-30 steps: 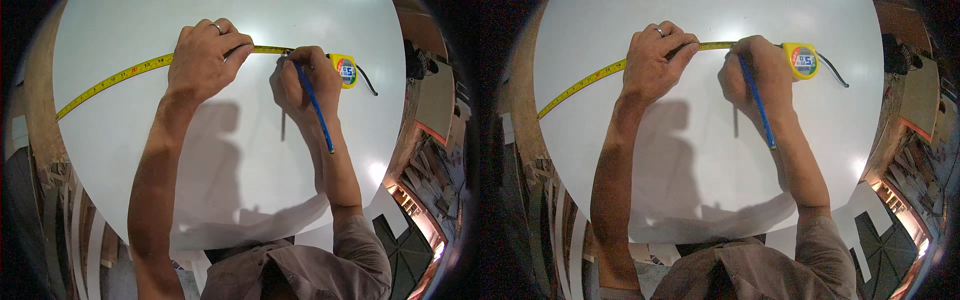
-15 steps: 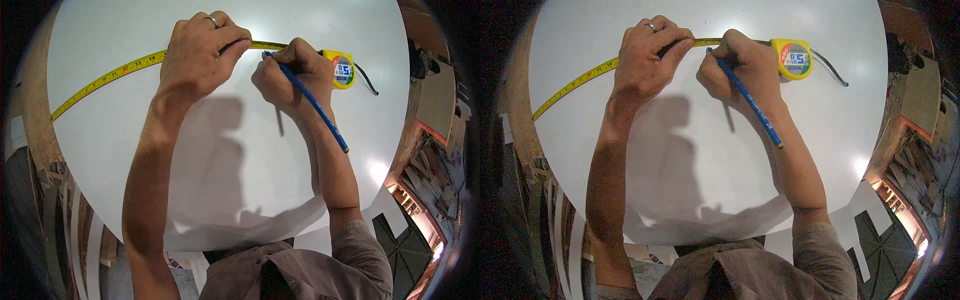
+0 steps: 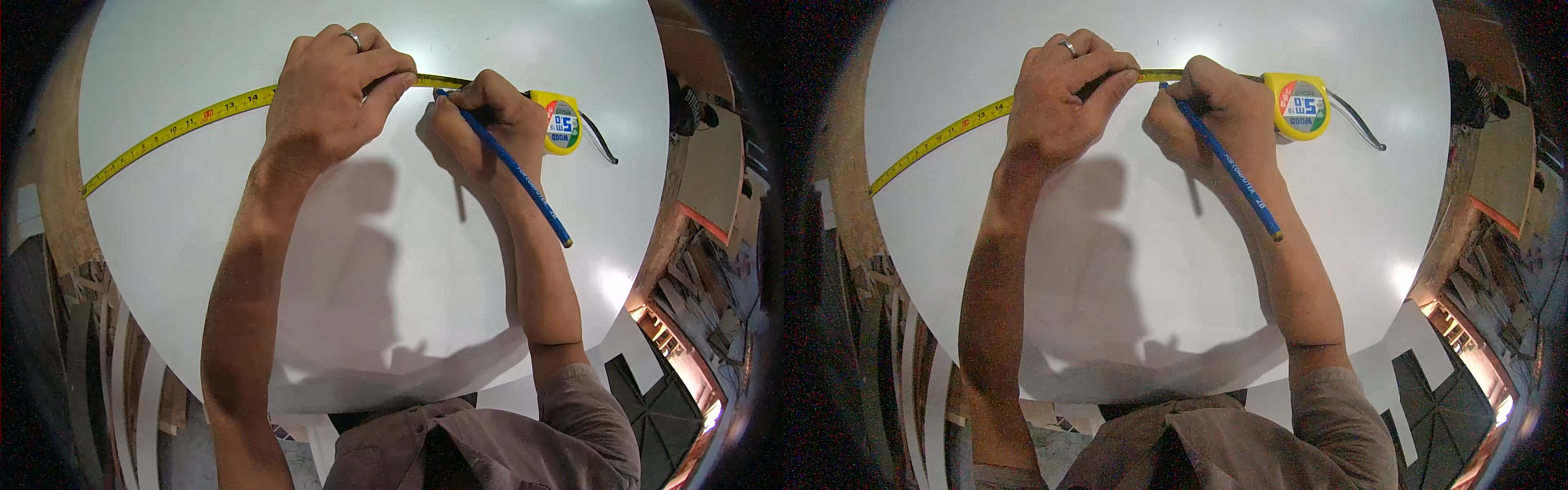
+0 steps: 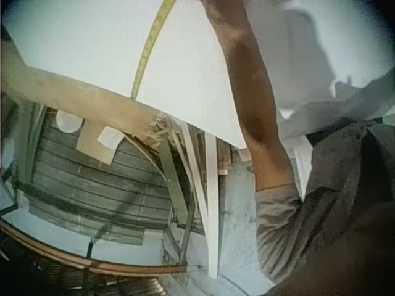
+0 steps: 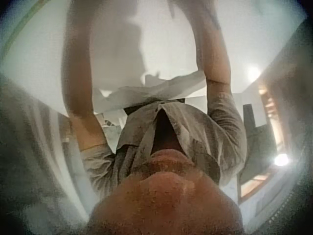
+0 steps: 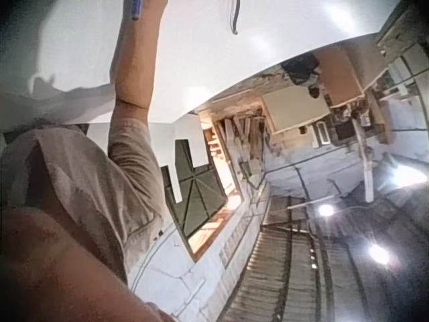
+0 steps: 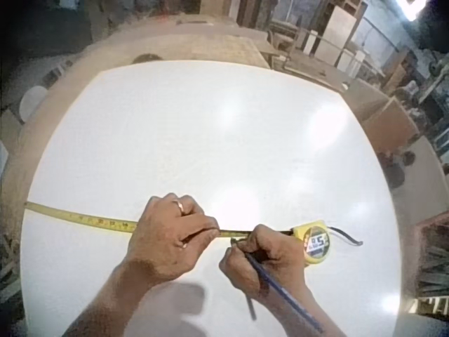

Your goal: The person measures and marks a white square board using a yellow tape measure and a blue pencil.

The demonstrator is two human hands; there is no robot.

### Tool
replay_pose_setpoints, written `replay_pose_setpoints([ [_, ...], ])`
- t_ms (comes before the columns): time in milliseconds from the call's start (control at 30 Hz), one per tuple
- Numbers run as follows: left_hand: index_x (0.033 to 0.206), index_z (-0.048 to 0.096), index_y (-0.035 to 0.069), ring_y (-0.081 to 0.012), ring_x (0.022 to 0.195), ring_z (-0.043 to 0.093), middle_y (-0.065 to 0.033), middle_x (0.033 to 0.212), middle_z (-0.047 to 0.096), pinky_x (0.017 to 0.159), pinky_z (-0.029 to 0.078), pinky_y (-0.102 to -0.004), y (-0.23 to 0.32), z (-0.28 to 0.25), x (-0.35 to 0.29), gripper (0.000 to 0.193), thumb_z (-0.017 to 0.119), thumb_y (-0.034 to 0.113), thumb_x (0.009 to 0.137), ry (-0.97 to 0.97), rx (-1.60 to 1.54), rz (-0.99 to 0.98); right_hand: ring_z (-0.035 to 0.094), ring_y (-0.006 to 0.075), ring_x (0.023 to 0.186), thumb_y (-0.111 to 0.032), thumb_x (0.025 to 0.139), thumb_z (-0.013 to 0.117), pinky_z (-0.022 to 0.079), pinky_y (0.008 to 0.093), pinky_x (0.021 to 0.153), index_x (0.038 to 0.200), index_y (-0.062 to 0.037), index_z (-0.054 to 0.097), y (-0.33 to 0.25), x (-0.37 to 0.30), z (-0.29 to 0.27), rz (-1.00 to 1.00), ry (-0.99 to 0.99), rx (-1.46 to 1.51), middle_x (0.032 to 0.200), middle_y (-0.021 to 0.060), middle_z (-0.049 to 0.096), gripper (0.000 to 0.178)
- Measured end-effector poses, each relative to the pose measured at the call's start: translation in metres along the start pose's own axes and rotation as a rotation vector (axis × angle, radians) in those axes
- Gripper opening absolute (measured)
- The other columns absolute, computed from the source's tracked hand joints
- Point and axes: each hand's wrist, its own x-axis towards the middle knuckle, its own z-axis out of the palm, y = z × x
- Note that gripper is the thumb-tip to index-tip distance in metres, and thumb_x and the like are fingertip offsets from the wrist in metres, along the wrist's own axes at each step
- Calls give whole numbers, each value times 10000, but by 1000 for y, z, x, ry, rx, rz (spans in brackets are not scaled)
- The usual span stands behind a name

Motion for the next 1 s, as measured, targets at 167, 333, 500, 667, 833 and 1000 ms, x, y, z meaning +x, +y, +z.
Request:
replay_pose_setpoints([
  [167,937,787,134,-178,761,535,15,806,639,785,408,-374,0,0,1,99,725,208,916,7,-18,11,415,19,536,-29,788,681,378,222,452,648,-56,405,-3,0,-3,61,-33,77,531,-38,459,311],
  [333,968,768,134,-175,809,538,14,824,640,855,413,-390,1,-1,2,88,727,198,923,-44,-14,-29,435,17,540,-27,793,680,390,223,453,651,-52,415,-5,1,-2,137,-16,155,541,-31,485,302],
  [500,934,775,157,-178,778,530,25,821,623,796,393,-372,-1,3,3,89,708,214,920,-20,-19,-16,449,15,541,-31,795,683,398,224,458,660,-42,432,-5,1,-4,150,-23,147,548,-25,502,286],
  [667,926,770,159,-177,779,525,28,808,609,791,387,-366,5,-3,3,80,704,204,917,-23,-34,-29,451,16,531,-37,801,688,395,227,456,671,-30,468,-7,3,-8,162,-68,91,545,-20,506,256],
  [833,952,775,122,-171,799,525,8,829,665,845,396,-369,5,-4,3,83,721,179,924,-84,9,-54,458,37,519,-30,794,688,391,237,455,683,-28,493,0,2,-4,175,-31,106,537,-2,520,225],
  [1000,942,778,118,-171,804,532,4,812,666,844,401,-367,9,-2,6,80,724,172,920,-88,-10,-68,464,52,514,-34,791,692,404,250,466,695,-27,506,-2,1,-9,113,-24,48,525,19,519,210],
])
